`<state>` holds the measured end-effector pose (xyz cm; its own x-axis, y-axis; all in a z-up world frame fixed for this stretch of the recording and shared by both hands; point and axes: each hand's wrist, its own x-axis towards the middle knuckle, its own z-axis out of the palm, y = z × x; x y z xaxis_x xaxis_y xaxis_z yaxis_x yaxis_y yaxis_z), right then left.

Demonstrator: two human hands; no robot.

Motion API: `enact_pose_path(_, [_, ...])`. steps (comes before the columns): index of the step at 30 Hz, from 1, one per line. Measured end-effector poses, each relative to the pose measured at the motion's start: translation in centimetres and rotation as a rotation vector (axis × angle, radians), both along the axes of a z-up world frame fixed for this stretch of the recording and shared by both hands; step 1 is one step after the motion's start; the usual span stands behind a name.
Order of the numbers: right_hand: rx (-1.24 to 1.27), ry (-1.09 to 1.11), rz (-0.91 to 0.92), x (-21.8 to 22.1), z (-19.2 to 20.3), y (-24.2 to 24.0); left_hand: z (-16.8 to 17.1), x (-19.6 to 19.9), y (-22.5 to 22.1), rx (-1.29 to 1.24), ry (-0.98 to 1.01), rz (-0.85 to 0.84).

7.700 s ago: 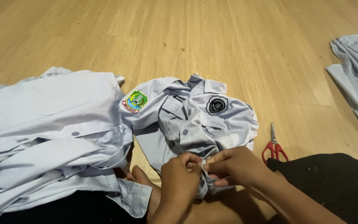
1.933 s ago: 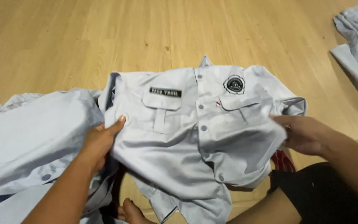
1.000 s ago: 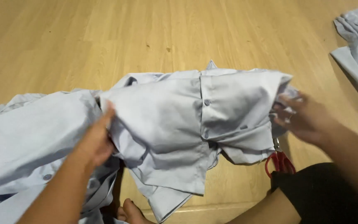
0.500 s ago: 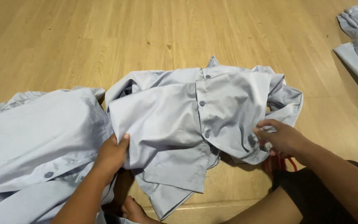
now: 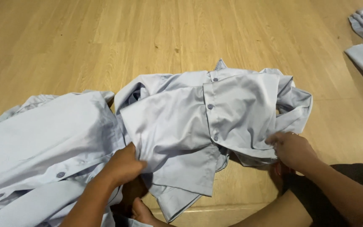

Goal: A person is sitting on the floor inspecting school shirts, using scissors to trim loose threads and checking the collars, name tags, and buttons.

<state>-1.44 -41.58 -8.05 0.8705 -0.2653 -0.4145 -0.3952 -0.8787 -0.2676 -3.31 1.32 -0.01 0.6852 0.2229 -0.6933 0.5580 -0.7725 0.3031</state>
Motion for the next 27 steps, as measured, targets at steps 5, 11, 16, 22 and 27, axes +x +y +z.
enact_pose_path(5, [-0.039, 0.049, 0.271, -0.4, -3.8, -3.2, -3.9, -0.5, 1.9, 0.156, -0.001, -0.373])
enact_pose_path(11, [-0.035, -0.200, 0.215, -1.4, 0.0, -0.9, -4.6, -0.6, 1.2, 0.083, -0.310, -0.258])
enact_pose_path(16, [0.099, -0.332, -0.066, -2.8, 6.4, 1.7, -0.5, -0.5, -0.6, -0.139, -0.393, 0.216])
enact_pose_path(22, [0.084, -0.412, -0.240, -5.2, 9.3, 4.1, -3.3, -1.7, -0.6, -0.077, -0.422, 0.631])
enact_pose_path(27, [0.113, -0.454, -0.222, -7.4, 8.1, 4.3, -4.0, -5.2, -5.6, 0.224, -1.121, 0.188])
